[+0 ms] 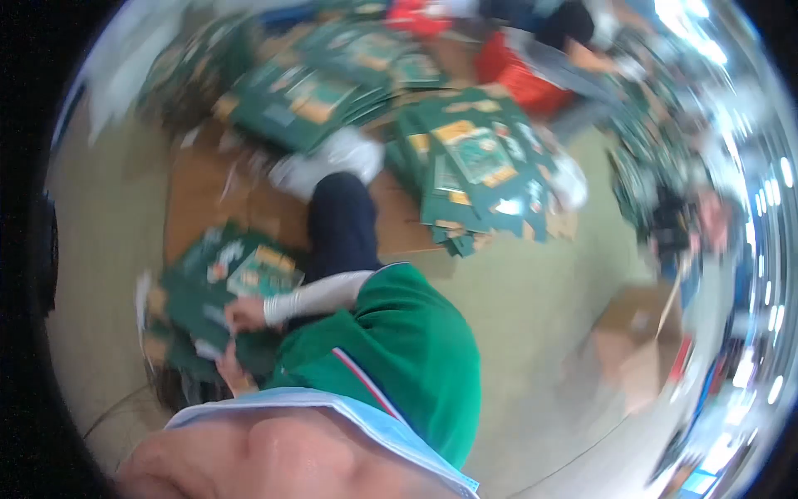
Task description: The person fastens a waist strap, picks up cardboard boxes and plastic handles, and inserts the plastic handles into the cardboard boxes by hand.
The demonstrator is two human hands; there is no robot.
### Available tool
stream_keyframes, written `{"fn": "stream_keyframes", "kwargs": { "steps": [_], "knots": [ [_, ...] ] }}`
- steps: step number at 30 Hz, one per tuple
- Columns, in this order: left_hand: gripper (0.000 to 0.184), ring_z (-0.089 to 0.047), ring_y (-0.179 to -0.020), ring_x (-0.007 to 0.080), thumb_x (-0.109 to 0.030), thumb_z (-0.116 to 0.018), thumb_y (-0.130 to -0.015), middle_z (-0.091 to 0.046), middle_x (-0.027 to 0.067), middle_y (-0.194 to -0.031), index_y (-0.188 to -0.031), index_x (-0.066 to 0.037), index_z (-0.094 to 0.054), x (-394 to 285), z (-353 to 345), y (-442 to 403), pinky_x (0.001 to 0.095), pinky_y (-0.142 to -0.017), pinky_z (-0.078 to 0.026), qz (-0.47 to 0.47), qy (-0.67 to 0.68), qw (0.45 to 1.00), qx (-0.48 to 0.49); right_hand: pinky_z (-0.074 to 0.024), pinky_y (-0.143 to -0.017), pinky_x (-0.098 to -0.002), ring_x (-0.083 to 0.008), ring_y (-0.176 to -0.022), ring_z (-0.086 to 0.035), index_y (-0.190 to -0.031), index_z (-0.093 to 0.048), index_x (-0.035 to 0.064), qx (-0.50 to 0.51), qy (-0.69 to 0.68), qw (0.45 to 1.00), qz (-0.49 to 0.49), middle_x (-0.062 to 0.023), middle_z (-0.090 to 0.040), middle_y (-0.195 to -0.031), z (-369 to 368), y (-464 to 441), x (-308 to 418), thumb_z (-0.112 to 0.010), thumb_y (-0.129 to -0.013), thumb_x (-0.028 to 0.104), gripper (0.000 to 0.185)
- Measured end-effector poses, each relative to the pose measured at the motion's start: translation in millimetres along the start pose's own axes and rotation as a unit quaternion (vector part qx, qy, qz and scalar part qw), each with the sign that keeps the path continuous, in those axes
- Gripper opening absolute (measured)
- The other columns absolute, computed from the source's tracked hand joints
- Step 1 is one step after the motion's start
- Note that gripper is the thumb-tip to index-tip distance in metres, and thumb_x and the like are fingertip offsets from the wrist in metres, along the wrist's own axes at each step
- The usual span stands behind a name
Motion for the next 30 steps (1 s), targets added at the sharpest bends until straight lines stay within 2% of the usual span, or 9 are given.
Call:
{"fn": "stream_keyframes", "kwargs": {
  "steps": [2,4,5,6,10,14,19,21,30],
  "knots": [
    [0.027,-0.058,-0.078,0.0216,-0.003,-0.054,-0.076,-0.058,0.0139,-0.093,-0.101,0.005,-0.053,-17,-26,28,0.0302,-0.067,-0.048,0.072,0.119,0.990,0.002,-0.0409,-0.056,-0.0371,-0.0270,-0.061,-0.050,-0.064,-0.057,0.0078,0.047,0.117,0.987,-0.097,-0.0100,-0.052,-0.065,-8,7,-28,-0.058,-0.069,0.023,0.016],
    [0.026,-0.057,-0.081,0.0154,-0.011,-0.060,-0.074,-0.059,0.0067,-0.095,-0.097,0.000,-0.058,-38,-33,37,0.0288,-0.070,-0.046,0.008,0.117,0.993,-0.007,-0.0409,-0.056,-0.0387,-0.0267,-0.065,-0.053,-0.065,-0.057,0.0078,0.172,0.347,0.921,-0.031,-0.0120,-0.054,-0.070,-25,10,-22,-0.058,-0.067,0.018,0.010],
    [0.028,-0.057,-0.072,0.0136,-0.012,-0.062,-0.074,-0.060,0.0055,-0.085,-0.098,0.001,-0.056,-39,-27,37,0.0271,-0.062,-0.045,-0.033,0.110,0.993,-0.025,-0.0403,-0.058,-0.0387,-0.0276,-0.066,-0.051,-0.066,-0.056,0.0062,0.126,0.217,0.967,0.035,-0.0134,-0.052,-0.069,-28,27,-35,-0.058,-0.067,0.014,0.008],
    [0.030,-0.056,-0.071,0.0103,-0.020,-0.064,-0.072,-0.061,0.0047,-0.080,-0.094,0.000,-0.059,-31,-13,35,0.0265,-0.062,-0.044,-0.052,-0.124,0.990,-0.047,-0.0403,-0.058,-0.0384,-0.0283,-0.066,-0.050,-0.069,-0.055,0.0047,0.071,0.085,0.994,-0.025,-0.0132,-0.051,-0.068,0,8,2,-0.059,-0.067,0.009,0.006],
    [0.029,-0.055,-0.066,0.0123,-0.019,-0.063,-0.069,-0.060,0.0065,-0.070,-0.087,0.003,-0.058,-38,-10,46,0.0282,-0.061,-0.043,-0.093,-0.069,0.989,-0.095,-0.0416,-0.059,-0.0349,-0.0284,-0.064,-0.051,-0.073,-0.055,0.0052,0.072,-0.003,0.997,-0.032,-0.0111,-0.052,-0.068,1,9,3,-0.062,-0.067,0.004,0.009],
    [0.023,-0.049,-0.056,0.0089,-0.015,-0.062,-0.069,-0.054,0.0044,-0.060,-0.082,0.004,-0.057,-16,-1,39,0.0265,-0.052,-0.041,-0.065,-0.015,0.991,-0.117,-0.0414,-0.061,-0.0353,-0.0294,-0.067,-0.051,-0.073,-0.055,0.0047,0.076,-0.029,0.992,-0.094,-0.0113,-0.052,-0.069,-4,11,-15,-0.062,-0.066,0.005,0.010],
    [0.023,-0.049,-0.055,0.0090,-0.015,-0.062,-0.070,-0.053,0.0042,-0.059,-0.082,0.004,-0.057,-27,-5,40,0.0269,-0.051,-0.041,-0.062,-0.058,0.990,-0.112,-0.0398,-0.065,-0.0361,-0.0313,-0.072,-0.050,-0.070,-0.054,0.0038,0.109,0.082,0.991,-0.005,-0.0124,-0.052,-0.071,-7,0,1,-0.064,-0.062,0.005,0.014],
    [0.028,-0.049,-0.066,0.0095,-0.015,-0.061,-0.073,-0.057,0.0031,-0.076,-0.092,0.004,-0.056,-19,-10,36,0.0252,-0.061,-0.041,-0.024,-0.101,0.991,-0.082,-0.0398,-0.065,-0.0354,-0.0307,-0.072,-0.050,-0.070,-0.054,0.0038,0.108,0.104,0.989,0.001,-0.0120,-0.052,-0.072,-7,4,0,-0.065,-0.061,0.005,0.014],
    [0.023,-0.048,-0.057,0.0079,-0.014,-0.060,-0.073,-0.055,0.0030,-0.062,-0.086,0.005,-0.057,-43,-11,51,0.0252,-0.053,-0.041,-0.085,-0.047,0.989,-0.113,-0.0392,-0.064,-0.0320,-0.0241,-0.071,-0.052,-0.069,-0.058,0.0045,-0.015,0.048,0.997,-0.057,-0.0085,-0.056,-0.071,9,9,11,-0.066,-0.062,0.005,0.011]
  ]
}}
Point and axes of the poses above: each hand's wrist, its own y-axis away from the middle knuckle, its own z-axis out of the back of the hand, x = y × z, the point moved 10 cm from there along -y, towards the middle knuckle
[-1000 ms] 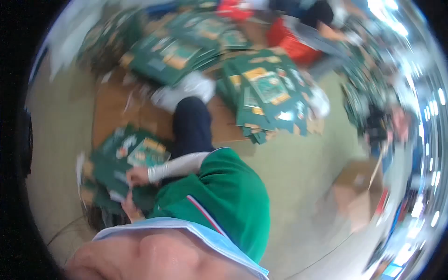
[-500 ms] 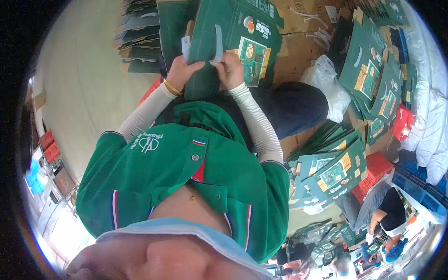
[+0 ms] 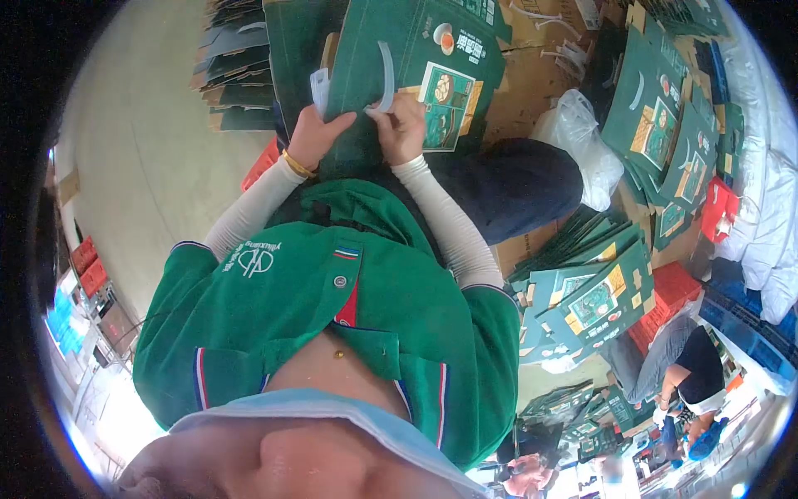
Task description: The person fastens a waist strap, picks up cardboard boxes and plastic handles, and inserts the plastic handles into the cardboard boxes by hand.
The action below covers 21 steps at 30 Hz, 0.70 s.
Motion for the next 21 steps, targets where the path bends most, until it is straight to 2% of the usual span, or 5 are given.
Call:
{"fn": "stream_keyframes", "kwargs": {
  "steps": [8,10,13,18,21],
  "knots": [
    [0.021,-0.045,-0.053,0.0051,-0.014,-0.062,-0.072,-0.051,-0.0007,-0.058,-0.081,0.005,-0.057,17,0,-1,0.0226,-0.047,-0.037,0.063,0.010,0.998,-0.005,-0.0399,-0.065,-0.0318,-0.0252,-0.070,-0.053,-0.071,-0.057,0.0070,0.018,-0.067,0.994,-0.080,-0.0070,-0.056,-0.073,3,2,-18,-0.066,-0.062,0.001,0.014],
    [0.021,-0.045,-0.054,0.0049,-0.014,-0.062,-0.072,-0.051,-0.0014,-0.059,-0.080,0.005,-0.057,21,0,-4,0.0223,-0.048,-0.037,0.082,-0.013,0.997,-0.001,-0.0403,-0.064,-0.0320,-0.0257,-0.070,-0.053,-0.072,-0.057,0.0070,0.015,0.006,0.999,0.032,-0.0074,-0.057,-0.074,0,1,1,-0.066,-0.061,0.001,0.015],
    [0.021,-0.045,-0.054,0.0047,-0.014,-0.062,-0.072,-0.050,-0.0013,-0.059,-0.080,0.005,-0.057,32,-2,-3,0.0221,-0.048,-0.036,0.093,0.047,0.994,-0.012,-0.0402,-0.065,-0.0326,-0.0259,-0.071,-0.053,-0.073,-0.057,0.0077,0.025,0.008,0.999,0.026,-0.0070,-0.057,-0.075,-5,7,-6,-0.065,-0.061,0.001,0.016],
    [0.020,-0.045,-0.055,0.0050,-0.014,-0.061,-0.073,-0.051,0.0001,-0.059,-0.082,0.004,-0.057,24,-2,-7,0.0232,-0.049,-0.037,0.003,0.042,0.999,-0.006,-0.0414,-0.063,-0.0300,-0.0224,-0.070,-0.055,-0.074,-0.058,0.0060,0.088,0.016,0.996,0.026,-0.0068,-0.058,-0.075,-13,0,-17,-0.066,-0.063,0.001,0.014],
    [0.021,-0.046,-0.057,0.0063,-0.013,-0.060,-0.073,-0.053,0.0008,-0.062,-0.083,0.004,-0.057,27,-1,-5,0.0242,-0.052,-0.039,0.046,0.004,0.999,0.006,-0.0431,-0.062,-0.0243,-0.0145,-0.069,-0.056,-0.075,-0.059,0.0003,0.218,-0.189,0.945,-0.153,-0.0056,-0.058,-0.071,-33,-1,-48,-0.066,-0.068,0.003,0.011]
  ]
}}
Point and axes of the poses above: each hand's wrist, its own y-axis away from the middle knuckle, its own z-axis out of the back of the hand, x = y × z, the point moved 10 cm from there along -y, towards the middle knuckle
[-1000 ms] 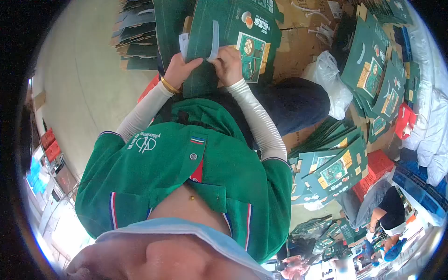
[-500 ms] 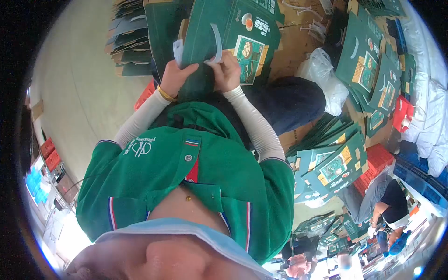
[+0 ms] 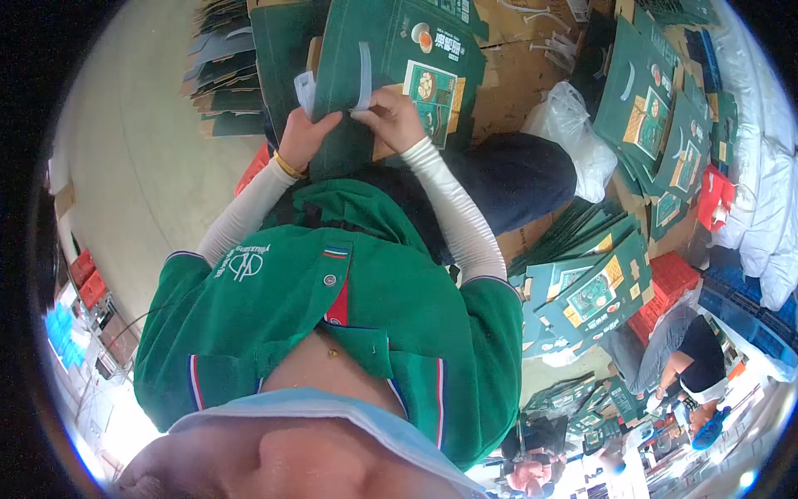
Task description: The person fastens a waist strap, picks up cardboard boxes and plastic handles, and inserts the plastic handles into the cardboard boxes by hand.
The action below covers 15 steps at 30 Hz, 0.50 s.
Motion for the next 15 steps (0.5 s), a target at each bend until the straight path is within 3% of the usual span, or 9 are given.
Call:
{"fn": "stream_keyframes", "kwargs": {
  "steps": [3,5,7,8,9,11,12,13,15],
  "knots": [
    [0.021,-0.049,-0.061,0.0081,-0.013,-0.060,-0.073,-0.056,0.0028,-0.067,-0.085,0.005,-0.057,-14,-2,-2,0.0253,-0.056,-0.041,-0.016,0.016,1.000,0.006,-0.0428,-0.062,-0.0248,-0.0152,-0.068,-0.055,-0.075,-0.059,-0.0001,-0.047,0.036,0.995,0.078,-0.0075,-0.056,-0.071,12,1,46,-0.064,-0.069,0.000,0.008],
    [0.022,-0.050,-0.063,0.0086,-0.012,-0.059,-0.073,-0.057,0.0036,-0.069,-0.086,0.005,-0.057,-20,-1,0,0.0256,-0.058,-0.042,-0.025,0.005,1.000,0.010,-0.0423,-0.062,-0.0241,-0.0149,-0.067,-0.054,-0.076,-0.059,-0.0006,-0.074,0.014,0.995,0.063,-0.0079,-0.054,-0.070,5,7,18,-0.063,-0.069,-0.001,0.008],
    [0.022,-0.051,-0.065,0.0091,-0.012,-0.059,-0.073,-0.058,0.0044,-0.071,-0.086,0.005,-0.056,-23,-1,1,0.0260,-0.060,-0.042,-0.035,-0.008,0.999,0.009,-0.0420,-0.061,-0.0237,-0.0139,-0.066,-0.053,-0.077,-0.060,-0.0001,-0.129,-0.098,0.987,0.011,-0.0063,-0.053,-0.069,1,11,-5,-0.063,-0.069,0.000,0.009],
    [0.022,-0.051,-0.066,0.0092,-0.011,-0.059,-0.072,-0.058,0.0048,-0.071,-0.087,0.005,-0.056,-21,-2,2,0.0262,-0.061,-0.042,-0.029,0.006,1.000,0.007,-0.0419,-0.061,-0.0231,-0.0124,-0.068,-0.053,-0.078,-0.060,0.0006,-0.124,0.012,0.991,0.050,-0.0043,-0.053,-0.069,3,11,5,-0.064,-0.069,0.000,0.010],
    [0.023,-0.051,-0.067,0.0094,-0.011,-0.059,-0.072,-0.058,0.0051,-0.072,-0.087,0.006,-0.056,-19,-2,1,0.0265,-0.062,-0.043,-0.024,0.021,0.999,0.004,-0.0419,-0.061,-0.0231,-0.0124,-0.068,-0.053,-0.078,-0.060,0.0006,-0.124,0.010,0.991,0.052,-0.0043,-0.053,-0.069,9,8,3,-0.064,-0.069,0.000,0.010],
    [0.023,-0.051,-0.067,0.0093,-0.011,-0.059,-0.072,-0.058,0.0052,-0.073,-0.088,0.006,-0.055,-17,-1,-1,0.0262,-0.062,-0.043,-0.032,0.004,0.999,0.007,-0.0425,-0.062,-0.0230,-0.0112,-0.069,-0.053,-0.077,-0.059,0.0009,0.001,0.022,1.000,-0.013,-0.0023,-0.053,-0.069,-2,-3,9,-0.064,-0.069,-0.001,0.010],
    [0.023,-0.051,-0.068,0.0092,-0.010,-0.058,-0.073,-0.058,0.0052,-0.073,-0.088,0.006,-0.055,-17,-1,-3,0.0259,-0.062,-0.043,-0.042,-0.009,0.999,0.010,-0.0426,-0.064,-0.0222,-0.0110,-0.071,-0.053,-0.077,-0.059,0.0008,-0.008,-0.066,0.997,-0.045,-0.0015,-0.052,-0.071,3,0,23,-0.064,-0.069,-0.001,0.010],
    [0.023,-0.051,-0.068,0.0092,-0.010,-0.058,-0.073,-0.058,0.0052,-0.073,-0.088,0.006,-0.055,-17,-1,-3,0.0259,-0.062,-0.043,-0.046,-0.006,0.999,0.011,-0.0426,-0.064,-0.0222,-0.0110,-0.071,-0.053,-0.077,-0.059,0.0008,-0.009,-0.061,0.997,-0.043,-0.0015,-0.052,-0.071,4,-1,18,-0.064,-0.069,-0.001,0.010],
    [0.023,-0.051,-0.069,0.0093,-0.009,-0.058,-0.073,-0.058,0.0041,-0.075,-0.089,0.006,-0.055,-11,-4,-2,0.0250,-0.063,-0.042,-0.015,0.021,0.999,0.022,-0.0409,-0.066,-0.0202,-0.0083,-0.073,-0.052,-0.078,-0.057,0.0003,-0.080,-0.141,0.987,-0.004,-0.0011,-0.053,-0.077,16,1,2,-0.063,-0.072,0.001,0.009]
  ]
}}
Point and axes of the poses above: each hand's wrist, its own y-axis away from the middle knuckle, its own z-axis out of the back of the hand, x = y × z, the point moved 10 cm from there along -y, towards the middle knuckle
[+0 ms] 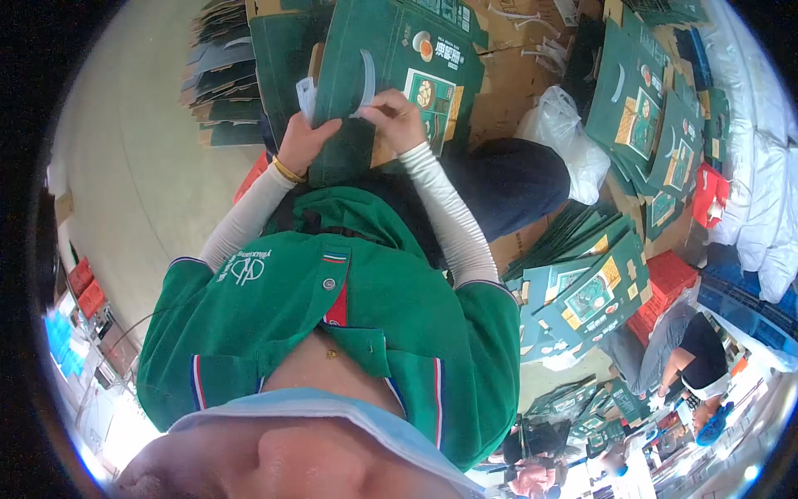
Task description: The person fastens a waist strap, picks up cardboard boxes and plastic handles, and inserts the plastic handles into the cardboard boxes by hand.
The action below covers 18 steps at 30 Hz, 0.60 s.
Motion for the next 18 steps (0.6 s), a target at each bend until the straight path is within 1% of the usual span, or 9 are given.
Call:
{"fn": "stream_keyframes", "kwargs": {
  "steps": [6,8,9,12,14,15,16,17,18],
  "knots": [
    [0.021,-0.051,-0.072,0.0085,-0.007,-0.058,-0.074,-0.057,0.0011,-0.079,-0.092,0.004,-0.055,-7,-4,4,0.0236,-0.065,-0.042,0.022,0.049,0.999,0.001,-0.0414,-0.064,-0.0244,-0.0118,-0.071,-0.050,-0.066,-0.053,0.0020,-0.040,0.161,0.981,0.104,-0.0025,-0.050,-0.070,-10,5,-1,-0.064,-0.069,0.000,0.012],
    [0.022,-0.051,-0.072,0.0084,-0.007,-0.058,-0.074,-0.057,0.0011,-0.080,-0.092,0.004,-0.056,-3,-1,1,0.0233,-0.065,-0.042,0.047,0.044,0.998,0.007,-0.0410,-0.061,-0.0242,-0.0113,-0.068,-0.050,-0.067,-0.053,0.0021,-0.074,-0.054,0.996,-0.009,-0.0027,-0.051,-0.070,-1,4,-16,-0.064,-0.070,0.001,0.012],
    [0.022,-0.051,-0.073,0.0083,-0.007,-0.058,-0.074,-0.057,0.0011,-0.081,-0.093,0.003,-0.056,1,0,-1,0.0231,-0.066,-0.042,0.073,0.041,0.996,0.013,-0.0410,-0.061,-0.0242,-0.0113,-0.068,-0.050,-0.067,-0.053,0.0021,-0.075,-0.049,0.996,-0.003,-0.0027,-0.051,-0.070,0,2,-9,-0.064,-0.070,0.001,0.012],
    [0.023,-0.050,-0.071,0.0078,-0.009,-0.059,-0.074,-0.057,0.0008,-0.081,-0.093,0.003,-0.056,-39,4,-10,0.0227,-0.064,-0.041,-0.004,0.047,0.999,0.021,-0.0413,-0.061,-0.0221,-0.0096,-0.067,-0.051,-0.073,-0.056,0.0015,-0.070,-0.006,0.997,0.031,-0.0025,-0.054,-0.072,6,-7,23,-0.063,-0.072,0.002,0.007],
    [0.025,-0.050,-0.067,0.0074,-0.016,-0.061,-0.075,-0.058,-0.0006,-0.077,-0.091,0.002,-0.058,-43,18,-26,0.0226,-0.061,-0.040,-0.025,-0.072,0.997,0.020,-0.0419,-0.061,-0.0192,-0.0094,-0.067,-0.053,-0.080,-0.059,0.0002,-0.045,0.185,0.974,0.121,-0.0042,-0.057,-0.077,7,-14,63,-0.061,-0.074,0.003,0.007],
    [0.030,-0.053,-0.071,0.0093,-0.018,-0.061,-0.076,-0.059,0.0020,-0.083,-0.096,0.003,-0.057,-27,39,-37,0.0228,-0.065,-0.041,0.040,-0.081,0.994,-0.056,-0.0437,-0.060,-0.0198,-0.0119,-0.066,-0.056,-0.086,-0.060,-0.0011,-0.046,0.061,0.997,0.031,-0.0078,-0.060,-0.077,14,-12,64,-0.056,-0.080,0.013,0.016],
    [0.033,-0.055,-0.073,0.0115,-0.019,-0.060,-0.076,-0.060,0.0045,-0.088,-0.100,0.004,-0.055,-44,40,-39,0.0235,-0.068,-0.043,0.047,0.037,0.997,-0.047,-0.0437,-0.060,-0.0198,-0.0119,-0.066,-0.056,-0.086,-0.060,-0.0011,-0.062,0.071,0.995,0.039,-0.0078,-0.060,-0.077,30,-5,80,-0.056,-0.080,0.013,0.016],
    [0.033,-0.057,-0.075,0.0140,-0.020,-0.060,-0.077,-0.060,0.0064,-0.089,-0.099,0.004,-0.056,-56,44,-41,0.0256,-0.070,-0.044,0.047,0.093,0.993,-0.047,-0.0438,-0.060,-0.0203,-0.0120,-0.067,-0.056,-0.087,-0.060,-0.0002,0.075,0.095,0.987,-0.107,-0.0077,-0.060,-0.079,20,6,64,-0.049,-0.084,0.020,0.024],
    [0.032,-0.058,-0.077,0.0160,-0.019,-0.057,-0.079,-0.059,0.0089,-0.092,-0.100,0.005,-0.055,-76,51,-44,0.0267,-0.072,-0.045,0.031,0.047,0.997,-0.050,-0.0440,-0.060,-0.0207,-0.0121,-0.068,-0.057,-0.087,-0.060,0.0007,0.209,0.111,0.938,-0.251,-0.0075,-0.060,-0.081,9,32,45,-0.042,-0.089,0.028,0.033]
  ]
}}
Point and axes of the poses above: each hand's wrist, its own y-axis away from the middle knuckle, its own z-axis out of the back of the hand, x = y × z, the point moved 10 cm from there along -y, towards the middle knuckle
